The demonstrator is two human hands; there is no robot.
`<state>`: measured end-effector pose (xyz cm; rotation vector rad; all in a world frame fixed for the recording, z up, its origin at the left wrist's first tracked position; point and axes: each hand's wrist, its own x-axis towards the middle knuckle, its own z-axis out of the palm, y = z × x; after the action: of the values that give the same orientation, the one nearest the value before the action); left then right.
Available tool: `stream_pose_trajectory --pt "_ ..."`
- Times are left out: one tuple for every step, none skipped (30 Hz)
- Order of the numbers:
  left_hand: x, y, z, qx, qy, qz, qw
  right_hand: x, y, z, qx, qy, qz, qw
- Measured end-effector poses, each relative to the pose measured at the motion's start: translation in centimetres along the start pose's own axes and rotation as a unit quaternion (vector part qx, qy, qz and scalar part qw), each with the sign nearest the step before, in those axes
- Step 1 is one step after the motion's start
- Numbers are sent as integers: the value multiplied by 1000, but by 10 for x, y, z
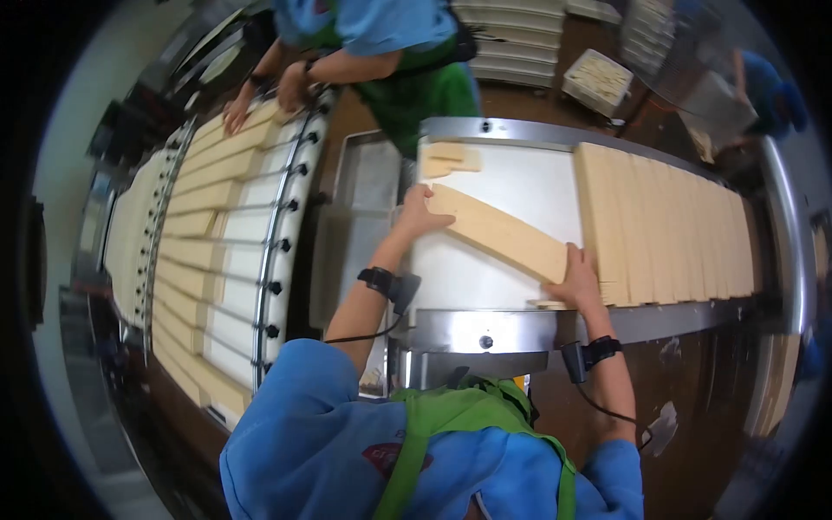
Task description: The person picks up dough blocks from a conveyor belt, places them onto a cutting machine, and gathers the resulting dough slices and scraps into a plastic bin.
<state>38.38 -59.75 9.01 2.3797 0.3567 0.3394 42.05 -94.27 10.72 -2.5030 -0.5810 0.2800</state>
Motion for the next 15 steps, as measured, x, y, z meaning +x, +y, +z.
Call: stream_pose_trajectory --pt "-18 -9 -9 -111 30 -41 993 5 -12 6 -2 -4 -12 1000" --pt "-37 -17 -21 -219 66 -79 970 9 -34 12 -12 10 -34 999" --pt "-55 -22 -39 -325 104 -111 933 10 -61 14 -21 25 -56 998" --pt "-75 -31 -63 -305 173 -110 930 9 -89 18 -30 39 -77 996" --pt "-96 -32 -94 -282 239 -108 923 5 -117 26 -24 58 -132 989" --pt "-114 -39 -124 -257 303 -102 912 0 -146 35 -4 47 -176 983" --pt "-137 -57 -156 -185 341 -127 913 -6 -175 44 16 37 -220 975" --pt "-163 -74 -191 -113 374 -153 908 -14 -204 53 36 27 -262 964" --pt "-191 -65 -229 -80 420 -196 883 -24 -233 63 106 -38 -282 953" --pt "-221 -108 -255 -116 473 -212 847 -36 -261 74 174 -105 -299 932" --pt "-254 -109 -292 -14 496 -183 849 -49 -287 91 195 -131 -322 917" --pt "-285 -147 -317 3 527 -157 835 -65 -310 110 215 -156 -343 901" --pt "-317 -178 -342 -103 515 -195 828 -82 -332 126 262 -198 -324 887" --pt "-340 -187 -359 -178 518 -181 817 -100 -351 142 305 -240 -303 871" --pt "-366 -211 -375 -160 500 -209 825 -118 -369 157 318 -272 -295 859"
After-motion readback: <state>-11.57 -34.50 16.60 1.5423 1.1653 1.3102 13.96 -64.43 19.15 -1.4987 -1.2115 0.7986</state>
